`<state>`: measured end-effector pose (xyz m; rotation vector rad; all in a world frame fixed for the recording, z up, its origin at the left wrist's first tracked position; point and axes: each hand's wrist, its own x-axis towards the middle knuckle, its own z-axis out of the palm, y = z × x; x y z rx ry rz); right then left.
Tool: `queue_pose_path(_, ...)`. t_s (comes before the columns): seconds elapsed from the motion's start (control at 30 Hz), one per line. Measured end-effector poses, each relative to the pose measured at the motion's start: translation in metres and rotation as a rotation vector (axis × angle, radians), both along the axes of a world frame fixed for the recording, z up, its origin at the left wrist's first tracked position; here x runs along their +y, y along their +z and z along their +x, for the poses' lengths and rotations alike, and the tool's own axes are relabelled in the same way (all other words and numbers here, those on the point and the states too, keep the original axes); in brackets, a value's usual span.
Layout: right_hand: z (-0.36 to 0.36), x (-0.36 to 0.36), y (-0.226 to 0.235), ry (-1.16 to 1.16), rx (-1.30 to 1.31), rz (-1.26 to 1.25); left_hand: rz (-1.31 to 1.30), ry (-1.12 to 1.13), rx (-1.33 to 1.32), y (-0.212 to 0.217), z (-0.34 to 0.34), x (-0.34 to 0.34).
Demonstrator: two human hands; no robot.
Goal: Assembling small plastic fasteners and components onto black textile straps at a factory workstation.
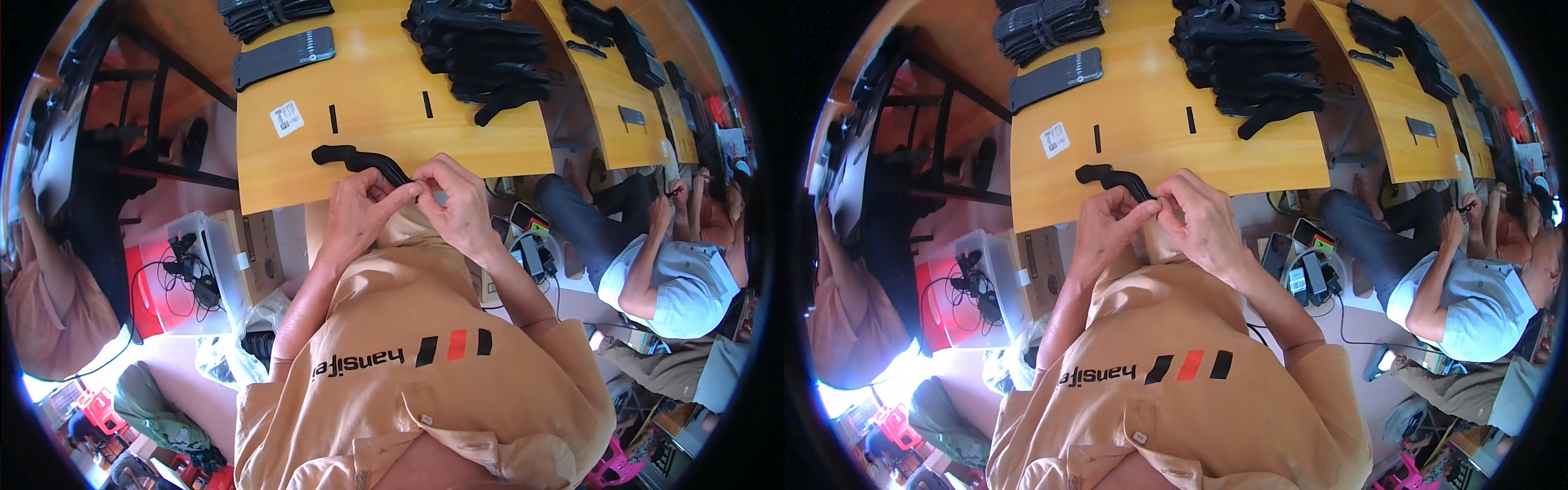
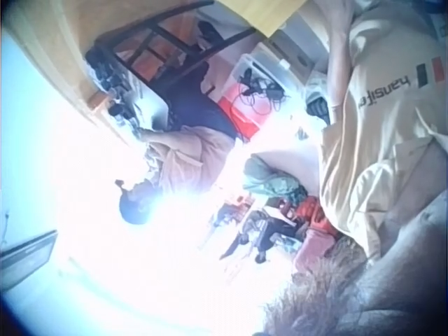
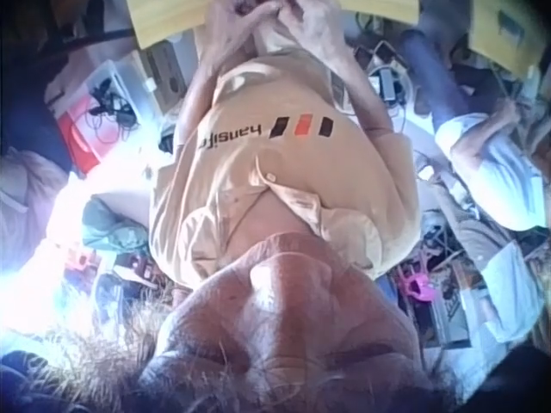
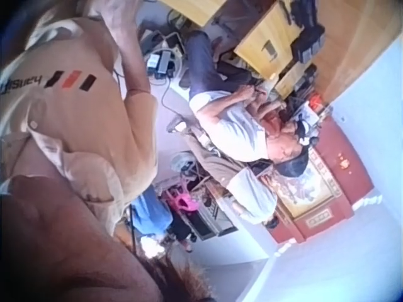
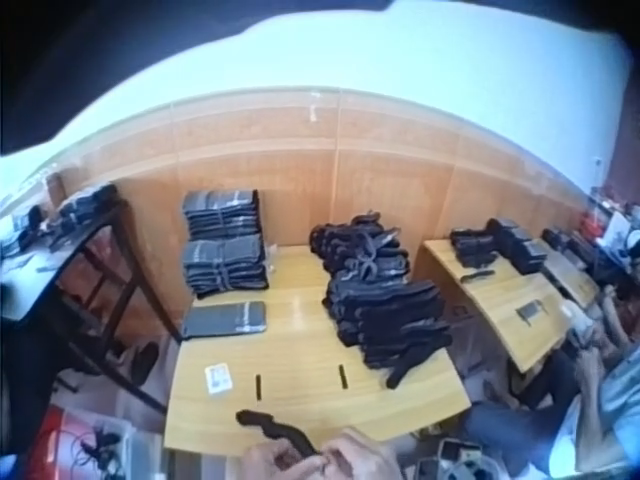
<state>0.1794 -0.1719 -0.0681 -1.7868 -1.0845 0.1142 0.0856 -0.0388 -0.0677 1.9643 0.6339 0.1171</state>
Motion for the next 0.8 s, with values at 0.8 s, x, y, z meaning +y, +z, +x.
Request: queue_pose_path(0.8,-0.015,0.012,-0.02,-0.059,-0.159,0.043,-0.207,-0.038,-0.156,-0.012,-0.01,-0.008)
